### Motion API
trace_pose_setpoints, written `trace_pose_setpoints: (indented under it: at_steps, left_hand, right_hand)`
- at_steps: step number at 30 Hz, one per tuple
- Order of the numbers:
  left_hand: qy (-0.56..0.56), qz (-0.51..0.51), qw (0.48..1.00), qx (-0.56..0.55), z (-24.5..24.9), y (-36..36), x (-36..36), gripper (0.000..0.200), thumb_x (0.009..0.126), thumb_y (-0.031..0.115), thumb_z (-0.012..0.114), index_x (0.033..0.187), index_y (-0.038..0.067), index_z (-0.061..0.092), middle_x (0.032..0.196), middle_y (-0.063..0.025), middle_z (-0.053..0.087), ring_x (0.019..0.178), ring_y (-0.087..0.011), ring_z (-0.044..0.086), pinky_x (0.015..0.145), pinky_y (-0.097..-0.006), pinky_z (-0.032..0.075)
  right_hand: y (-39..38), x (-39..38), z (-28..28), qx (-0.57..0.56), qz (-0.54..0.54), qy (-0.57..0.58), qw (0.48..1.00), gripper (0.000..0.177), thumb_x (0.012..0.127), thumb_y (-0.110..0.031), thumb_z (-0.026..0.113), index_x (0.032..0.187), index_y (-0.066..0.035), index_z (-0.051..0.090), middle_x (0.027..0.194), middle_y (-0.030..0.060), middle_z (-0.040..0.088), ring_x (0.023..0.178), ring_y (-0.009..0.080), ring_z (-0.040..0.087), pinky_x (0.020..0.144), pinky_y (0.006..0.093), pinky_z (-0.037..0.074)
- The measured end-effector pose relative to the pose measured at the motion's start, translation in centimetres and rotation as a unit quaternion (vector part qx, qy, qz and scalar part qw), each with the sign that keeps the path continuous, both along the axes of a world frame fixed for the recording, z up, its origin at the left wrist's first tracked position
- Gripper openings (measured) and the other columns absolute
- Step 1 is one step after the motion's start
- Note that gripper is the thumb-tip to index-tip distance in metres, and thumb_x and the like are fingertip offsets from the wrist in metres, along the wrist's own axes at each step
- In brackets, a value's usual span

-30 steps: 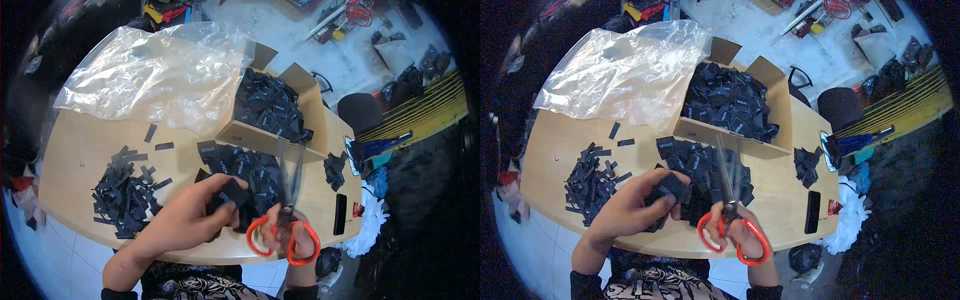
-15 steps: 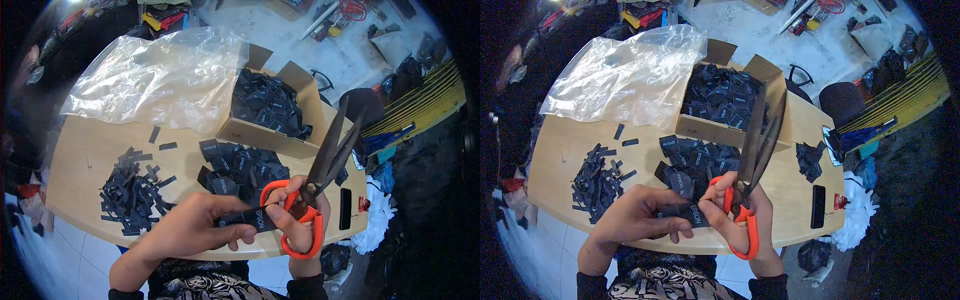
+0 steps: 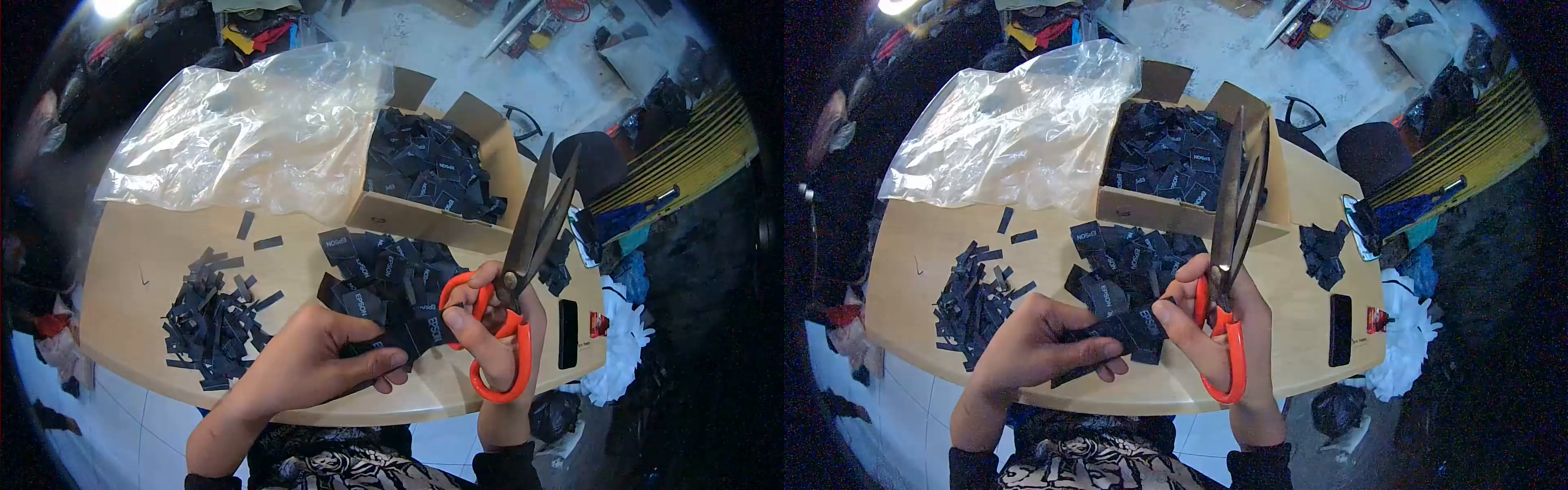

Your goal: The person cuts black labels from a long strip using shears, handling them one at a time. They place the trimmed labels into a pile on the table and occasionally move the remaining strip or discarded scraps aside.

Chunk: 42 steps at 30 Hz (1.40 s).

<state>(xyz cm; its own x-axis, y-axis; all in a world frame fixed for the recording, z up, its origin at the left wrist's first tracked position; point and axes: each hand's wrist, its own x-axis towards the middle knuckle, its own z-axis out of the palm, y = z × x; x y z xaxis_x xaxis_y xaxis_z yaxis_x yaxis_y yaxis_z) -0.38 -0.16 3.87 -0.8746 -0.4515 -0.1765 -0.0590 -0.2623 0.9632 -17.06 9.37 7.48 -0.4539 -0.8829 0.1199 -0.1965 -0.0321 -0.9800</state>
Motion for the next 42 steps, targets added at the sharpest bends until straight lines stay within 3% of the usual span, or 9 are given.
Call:
trace_pose_setpoints:
  at_steps: [7, 8, 12, 14, 18, 20, 27, 34, 42]
  left_hand:
    - [-0.023, 0.05, 0.998, 0.039, 0.2, -0.9, 0.4, 0.012, 0.081, 0.004, 0.064, 0.077, -0.007, 0.065, 0.069, -0.0105, 0.066, 0.061, -0.0118, 0.062, 0.058, -0.0229, 0.051]
    - [-0.013, 0.06, 0.998, 0.029, 0.1, -1.0, 0.5, 0.012, 0.081, 0.003, 0.064, 0.076, -0.007, 0.065, 0.068, -0.01, 0.065, 0.06, -0.0116, 0.062, 0.058, -0.0229, 0.051]
    - [0.018, 0.09, 0.995, 0.028, -0.6, -1.5, 0.6, 0.012, 0.081, 0.003, 0.064, 0.073, -0.007, 0.064, 0.067, -0.0091, 0.064, 0.059, -0.0114, 0.061, 0.057, -0.0228, 0.05]
    - [0.013, 0.084, 0.996, 0.031, -0.3, -1.7, 0.6, 0.012, 0.081, 0.003, 0.064, 0.074, -0.007, 0.064, 0.067, -0.0091, 0.065, 0.059, -0.0115, 0.061, 0.057, -0.023, 0.051]
    - [0.034, 0.065, 0.997, 0.031, -0.2, -1.5, 0.2, 0.011, 0.082, 0.003, 0.064, 0.077, -0.008, 0.064, 0.068, -0.0093, 0.065, 0.06, -0.0121, 0.062, 0.058, -0.0234, 0.051]
    - [0.025, 0.046, 0.998, 0.036, -0.6, -1.4, 0.2, 0.014, 0.084, 0.007, 0.063, 0.079, -0.006, 0.065, 0.069, -0.0078, 0.065, 0.062, -0.0101, 0.062, 0.059, -0.0223, 0.05]
    - [0.005, 0.016, 0.999, 0.045, -0.4, -1.2, 0.2, 0.017, 0.085, 0.012, 0.063, 0.081, -0.005, 0.065, 0.071, -0.0071, 0.066, 0.064, -0.009, 0.062, 0.059, -0.0212, 0.05]
    - [0.015, 0.022, 0.997, 0.072, -0.4, -1.1, 0.0, 0.017, 0.085, 0.009, 0.063, 0.082, -0.007, 0.064, 0.071, -0.0082, 0.066, 0.065, -0.01, 0.063, 0.06, -0.022, 0.051]
    - [0.021, 0.034, 0.995, 0.091, -0.5, -1.2, -0.1, 0.016, 0.084, 0.009, 0.064, 0.08, -0.007, 0.064, 0.07, -0.009, 0.066, 0.063, -0.0104, 0.063, 0.059, -0.0215, 0.051]
  right_hand:
    - [2.8, -0.8, -1.7, 0.069, 0.0, -0.007, 0.998, 0.026, 0.078, -0.007, 0.068, 0.095, -0.002, 0.05, 0.074, -0.001, 0.051, 0.066, 0.0048, 0.049, 0.058, 0.0171, 0.04]
    - [3.9, -1.2, -1.7, 0.107, 0.017, 0.002, 0.994, 0.033, 0.077, -0.021, 0.072, 0.094, -0.001, 0.051, 0.073, -0.0006, 0.053, 0.067, 0.0056, 0.05, 0.058, 0.0185, 0.041]
    - [8.9, -2.4, -1.8, 0.244, 0.097, 0.026, 0.965, 0.049, 0.074, -0.039, 0.073, 0.097, -0.002, 0.051, 0.074, 0.001, 0.054, 0.067, 0.0081, 0.052, 0.059, 0.0221, 0.043]
    - [10.8, -2.4, -2.1, 0.349, 0.149, -0.069, 0.922, 0.066, 0.07, -0.058, 0.069, 0.101, -0.003, 0.05, 0.074, 0.0033, 0.055, 0.066, 0.0118, 0.054, 0.061, 0.0253, 0.044]
    - [10.5, -0.8, -2.6, 0.387, 0.162, -0.075, 0.904, 0.081, 0.067, -0.075, 0.055, 0.103, -0.003, 0.049, 0.074, 0.0054, 0.055, 0.066, 0.0149, 0.054, 0.062, 0.0268, 0.045]
    - [9.3, -0.4, -2.2, 0.395, 0.173, -0.067, 0.9, 0.095, 0.054, -0.087, 0.051, 0.095, -0.001, 0.05, 0.075, 0.0037, 0.053, 0.067, 0.0093, 0.051, 0.06, 0.0209, 0.042]
    - [7.3, 0.3, -1.4, 0.367, 0.187, -0.014, 0.911, 0.096, 0.054, -0.09, 0.042, 0.092, -0.003, 0.05, 0.069, 0.0012, 0.05, 0.059, 0.0087, 0.045, 0.05, 0.0215, 0.034]
    - [6.6, 1.6, -2.0, 0.354, 0.131, -0.098, 0.921, 0.098, 0.047, -0.092, 0.04, 0.09, -0.004, 0.049, 0.068, -0.0012, 0.044, 0.061, 0.0073, 0.04, 0.052, 0.0204, 0.03]
    - [5.7, 1.5, -1.8, 0.348, 0.141, -0.084, 0.923, 0.1, 0.046, -0.091, 0.039, 0.091, -0.003, 0.049, 0.068, -0.001, 0.044, 0.059, 0.007, 0.04, 0.052, 0.021, 0.032]
